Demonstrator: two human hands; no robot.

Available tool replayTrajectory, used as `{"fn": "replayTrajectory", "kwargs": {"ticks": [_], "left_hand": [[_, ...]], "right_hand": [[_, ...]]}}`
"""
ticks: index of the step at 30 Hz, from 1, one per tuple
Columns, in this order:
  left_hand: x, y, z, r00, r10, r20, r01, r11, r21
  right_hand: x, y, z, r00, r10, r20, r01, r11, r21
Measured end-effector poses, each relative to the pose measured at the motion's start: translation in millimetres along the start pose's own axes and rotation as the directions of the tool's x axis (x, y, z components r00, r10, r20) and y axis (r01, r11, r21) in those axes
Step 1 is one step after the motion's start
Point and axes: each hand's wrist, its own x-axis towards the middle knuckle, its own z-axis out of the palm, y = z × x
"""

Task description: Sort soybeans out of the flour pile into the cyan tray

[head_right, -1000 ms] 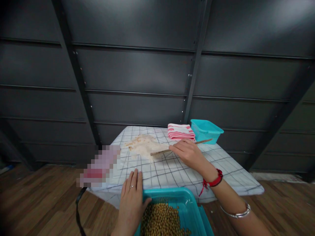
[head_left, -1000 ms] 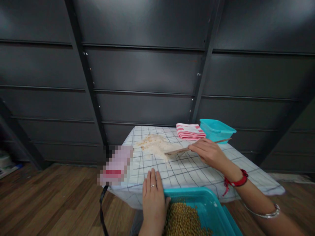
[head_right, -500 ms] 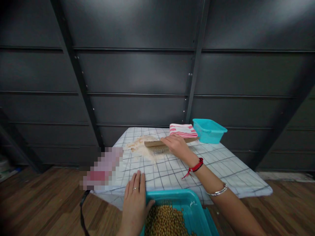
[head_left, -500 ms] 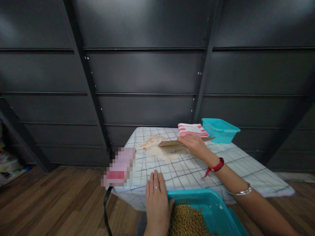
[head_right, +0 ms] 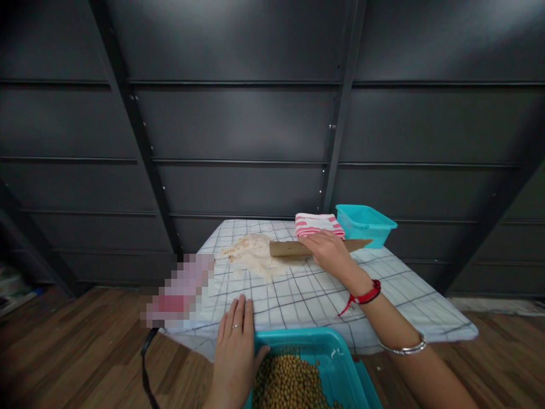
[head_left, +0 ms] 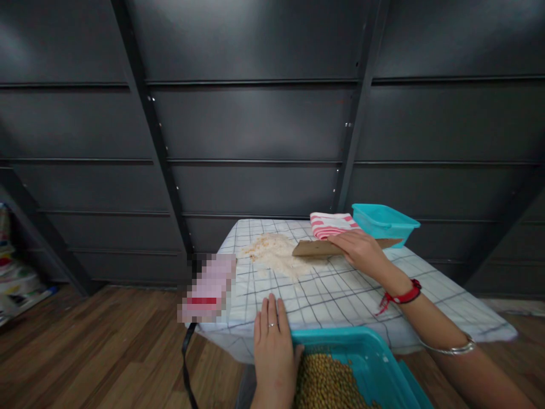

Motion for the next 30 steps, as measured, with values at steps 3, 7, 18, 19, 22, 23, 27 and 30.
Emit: {"fn": "replayTrajectory", "kwargs": {"ticks": [3,7,18,19,22,23,27,30], "left_hand": [[0,-1,-1.8,0.999,0.042,0.013,-0.042,0.999,0.004],[1,-3,-6.8,0.997,0.067,0.036,-0.068,0.997,0.024],[1,-4,-6.6,0.997,0.047,0.06,-0.049,0.999,0.024],[1,-4,-6.0,0.997,0.052,0.057,-0.054,0.998,0.026],[1,-3,-6.1,0.997,0.056,0.049,-0.057,0.998,0.03],[2,-2,-6.7,0.998,0.05,0.05,-0.051,0.998,0.033],[4,0,-10.0,0.998,0.04,0.057,-0.042,0.999,0.034],[4,0,-11.6,0.997,0.048,0.064,-0.05,0.998,0.033]], "right_hand": [[-3,1,-6,0.999,-0.041,-0.027,0.042,0.999,0.027],[-2,2,-17,0.996,-0.08,-0.039,0.081,0.996,0.021],[-1,-6,-24,0.995,-0.097,-0.023,0.098,0.993,0.06],[-1,-6,-27,0.994,-0.105,-0.032,0.107,0.992,0.06],[-4,-6,-37,0.992,-0.116,-0.048,0.119,0.991,0.068],[-6,-5,-39,0.992,-0.113,-0.046,0.117,0.99,0.074],[-10,-5,-44,0.994,-0.107,-0.028,0.109,0.991,0.082],[-13,-6,-43,0.993,-0.114,-0.038,0.117,0.989,0.085]]}}
